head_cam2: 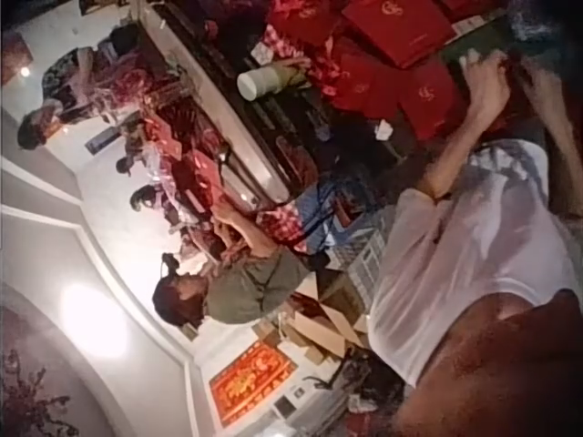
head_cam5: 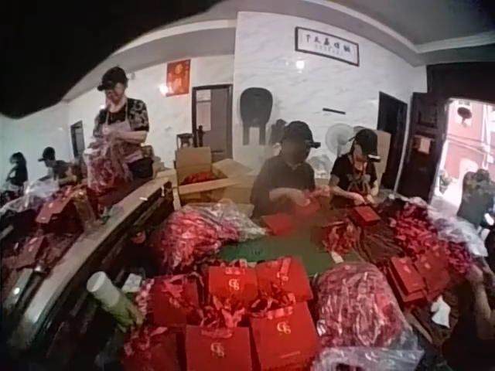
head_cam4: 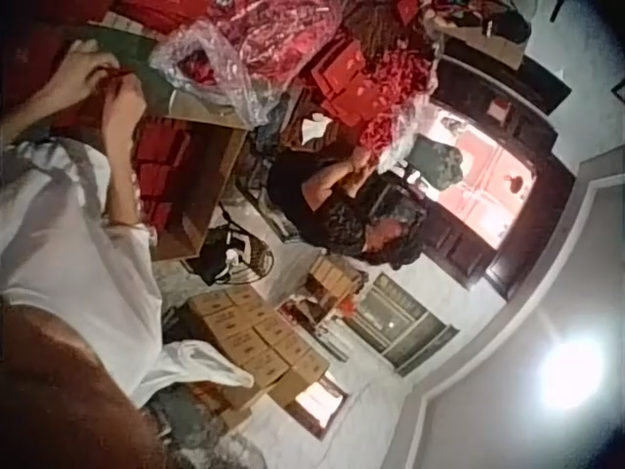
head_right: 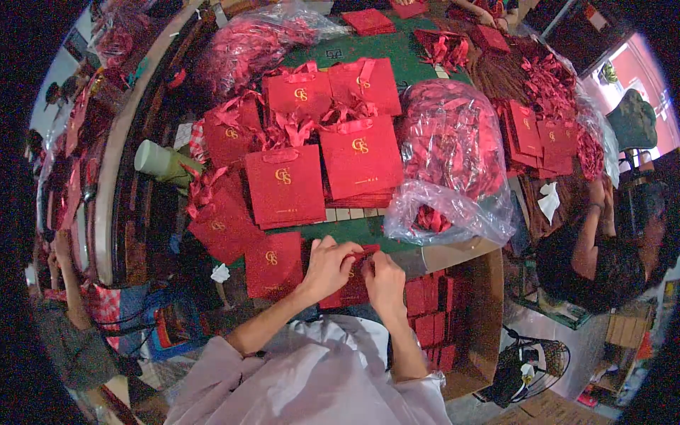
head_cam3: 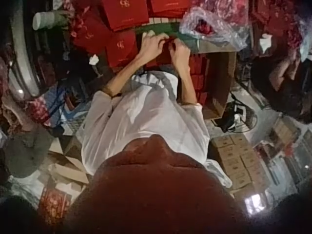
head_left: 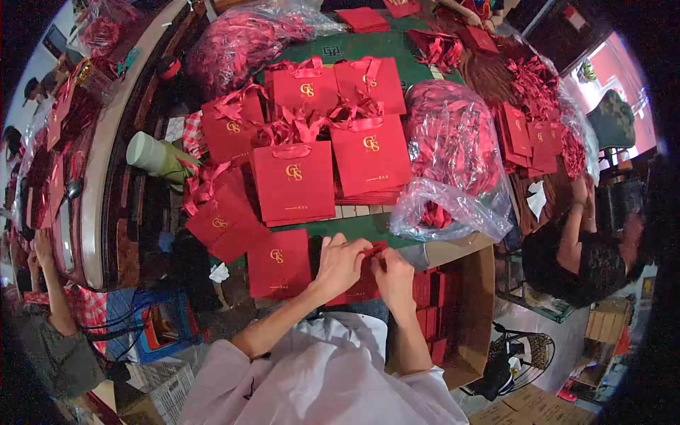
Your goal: The person attaches ribbon handles to paper gift bags by hand, threading the ribbon straps into the bags and pressing them to secure the handles one bag at a time.
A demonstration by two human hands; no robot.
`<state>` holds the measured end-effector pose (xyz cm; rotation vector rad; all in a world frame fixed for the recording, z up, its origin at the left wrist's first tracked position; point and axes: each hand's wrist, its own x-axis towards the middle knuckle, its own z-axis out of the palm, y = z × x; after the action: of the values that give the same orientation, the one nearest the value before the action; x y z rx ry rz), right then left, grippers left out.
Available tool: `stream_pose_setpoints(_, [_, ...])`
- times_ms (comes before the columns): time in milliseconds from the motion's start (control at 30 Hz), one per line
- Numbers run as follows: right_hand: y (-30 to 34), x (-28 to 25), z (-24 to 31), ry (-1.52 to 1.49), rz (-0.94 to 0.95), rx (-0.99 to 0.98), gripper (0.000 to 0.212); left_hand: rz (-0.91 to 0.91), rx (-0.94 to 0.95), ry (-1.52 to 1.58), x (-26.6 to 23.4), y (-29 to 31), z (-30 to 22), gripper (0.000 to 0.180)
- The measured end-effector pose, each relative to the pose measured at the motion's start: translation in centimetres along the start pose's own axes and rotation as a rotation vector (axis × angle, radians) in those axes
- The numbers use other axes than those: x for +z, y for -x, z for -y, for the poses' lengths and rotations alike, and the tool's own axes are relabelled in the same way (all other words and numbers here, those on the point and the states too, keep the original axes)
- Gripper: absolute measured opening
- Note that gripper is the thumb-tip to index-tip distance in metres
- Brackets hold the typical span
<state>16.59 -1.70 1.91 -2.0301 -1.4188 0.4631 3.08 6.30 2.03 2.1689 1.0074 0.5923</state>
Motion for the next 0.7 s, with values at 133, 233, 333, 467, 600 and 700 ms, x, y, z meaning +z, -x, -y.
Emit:
stream_pose_setpoints(133, [-0.3, -0.1, 0.0, 0.015, 0.047, -0.058, 0.014, -0.020, 0.015, 0.005, 0.1, 0.1, -0.1, 0.018])
stream_pose_setpoints(233, [-0.6, -0.1, 0.1, 0.053, 0.071, -0.054, 0.015, -0.026, 0.015, 0.012, 0.2, 0.0, 0.0, 0.018])
stream_pose_setpoints(333, [-0.7, -0.2, 0.1, 0.052, 0.074, -0.063, 0.015, -0.015, 0.013, -0.015, 0.2, 0.1, -0.3, 0.018])
stream_pose_setpoints(467, [-0.9, -0.7, 0.1, 0.018, 0.120, -0.010, 0.016, -0.017, 0.030, -0.064, 0.5, 0.6, -0.7, 0.019])
stream_pose_setpoints(600, [-1.2, -1.3, 0.1, -0.024, 0.145, 0.035, 0.013, -0.093, 0.157, -0.124, 1.1, 0.9, -0.5, 0.022])
stream_pose_setpoints(700, [-0.9, -1.1, 0.4, -0.064, 0.096, 0.078, 0.015, -0.058, 0.105, -0.059, 0.3, 0.5, -0.2, 0.021])
